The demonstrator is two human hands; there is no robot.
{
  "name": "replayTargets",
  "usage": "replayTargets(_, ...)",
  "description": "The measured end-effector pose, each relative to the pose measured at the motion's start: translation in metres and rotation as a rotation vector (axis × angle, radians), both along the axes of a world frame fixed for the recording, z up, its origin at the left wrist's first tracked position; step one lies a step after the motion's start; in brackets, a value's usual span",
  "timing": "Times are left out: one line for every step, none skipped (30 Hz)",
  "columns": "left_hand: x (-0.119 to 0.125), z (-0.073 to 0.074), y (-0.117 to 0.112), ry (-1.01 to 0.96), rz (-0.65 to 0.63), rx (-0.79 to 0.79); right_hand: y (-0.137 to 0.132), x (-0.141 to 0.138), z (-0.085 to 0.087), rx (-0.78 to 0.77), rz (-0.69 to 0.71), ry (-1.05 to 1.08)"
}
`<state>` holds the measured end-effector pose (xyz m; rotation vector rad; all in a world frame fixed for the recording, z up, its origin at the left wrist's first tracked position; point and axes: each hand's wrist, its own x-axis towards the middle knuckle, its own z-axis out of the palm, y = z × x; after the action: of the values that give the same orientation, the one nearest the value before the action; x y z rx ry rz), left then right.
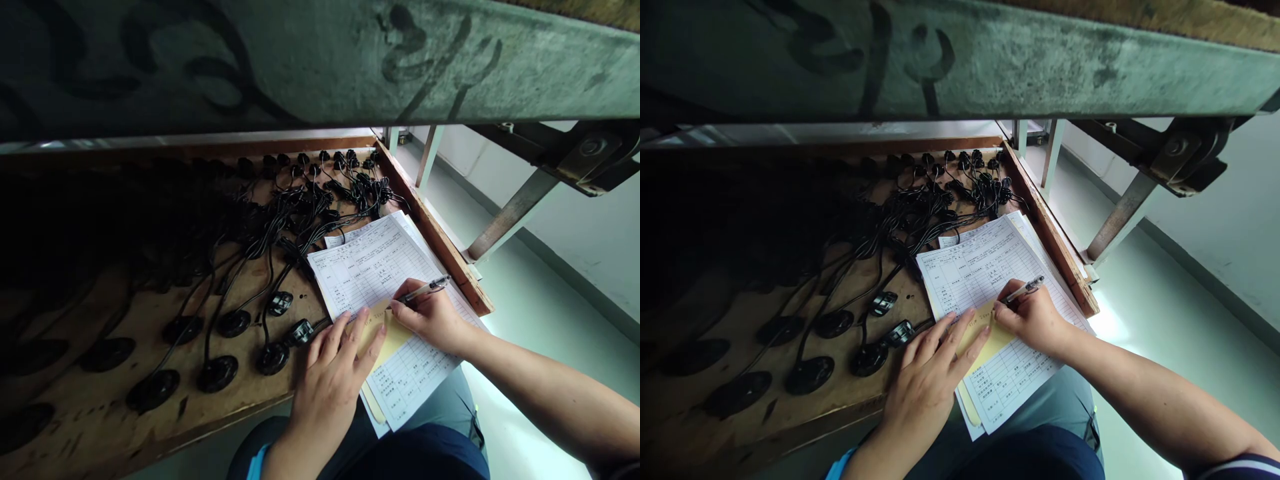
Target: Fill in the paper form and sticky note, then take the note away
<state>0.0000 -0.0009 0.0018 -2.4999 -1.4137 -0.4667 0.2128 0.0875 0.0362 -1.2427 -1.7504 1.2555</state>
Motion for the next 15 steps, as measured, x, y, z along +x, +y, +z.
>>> replayTargets(-0.0001, 0.0001, 0.0002, 0.001, -0.001, 0.002, 0.0002, -0.0001, 0.0002, -0.004, 0.005, 0.000)
replayTargets(-0.0001, 0.0002, 0.0003, 0.003, -0.001, 0.002, 0.0004, -0.0002, 0.0005, -0.010, 0.006, 0.000)
replayTargets(-0.0001, 0.0003, 0.0005, 0.005, -0.002, 0.001, 0.0004, -0.0002, 0.0007, -0.014, 0.005, 0.000)
replayTargets(-0.0001, 0.0004, 0.0005, 0.006, -0.002, -0.003, 0.0003, -0.0001, 0.0010, -0.018, 0.005, 0.002)
replayTargets(0.0000, 0.0006, 0.0005, 0.003, -0.002, -0.008, 0.0001, 0.0000, 0.0013, -0.019, 0.003, 0.008)
replayTargets(0.0001, 0.0008, 0.0004, 0.001, -0.001, -0.013, -0.0001, 0.0002, 0.0017, -0.020, 0.001, 0.014)
replayTargets(0.0002, 0.0008, 0.0003, 0.001, -0.001, -0.017, -0.0003, 0.0004, 0.0022, -0.018, -0.005, 0.019)
replayTargets(0.0002, 0.0008, 0.0000, 0.002, 0.002, -0.017, -0.0005, 0.0006, 0.0028, -0.013, -0.015, 0.021)
replayTargets(0.0002, 0.0007, -0.0002, 0.005, 0.003, -0.018, -0.0006, 0.0007, 0.0034, -0.006, -0.025, 0.017)
replayTargets(0.0002, 0.0006, -0.0005, 0.008, 0.004, -0.019, -0.0007, 0.0007, 0.0040, 0.001, -0.034, 0.009)
replayTargets(0.0002, 0.0004, -0.0008, 0.011, 0.004, -0.021, -0.0007, 0.0006, 0.0044, 0.006, -0.039, 0.002)
replayTargets(0.0001, 0.0001, -0.0009, 0.011, 0.006, -0.022, -0.0006, 0.0005, 0.0045, 0.007, -0.038, -0.002)
replayTargets(0.0001, -0.0001, -0.0011, 0.007, 0.005, -0.020, -0.0004, 0.0004, 0.0043, 0.006, -0.035, -0.001)
replayTargets(0.0002, -0.0003, -0.0011, 0.002, 0.004, -0.017, -0.0003, 0.0004, 0.0037, 0.003, -0.032, 0.001)
replayTargets(0.0002, -0.0004, -0.0010, -0.003, 0.002, -0.015, -0.0001, 0.0005, 0.0028, 0.002, -0.030, 0.002)
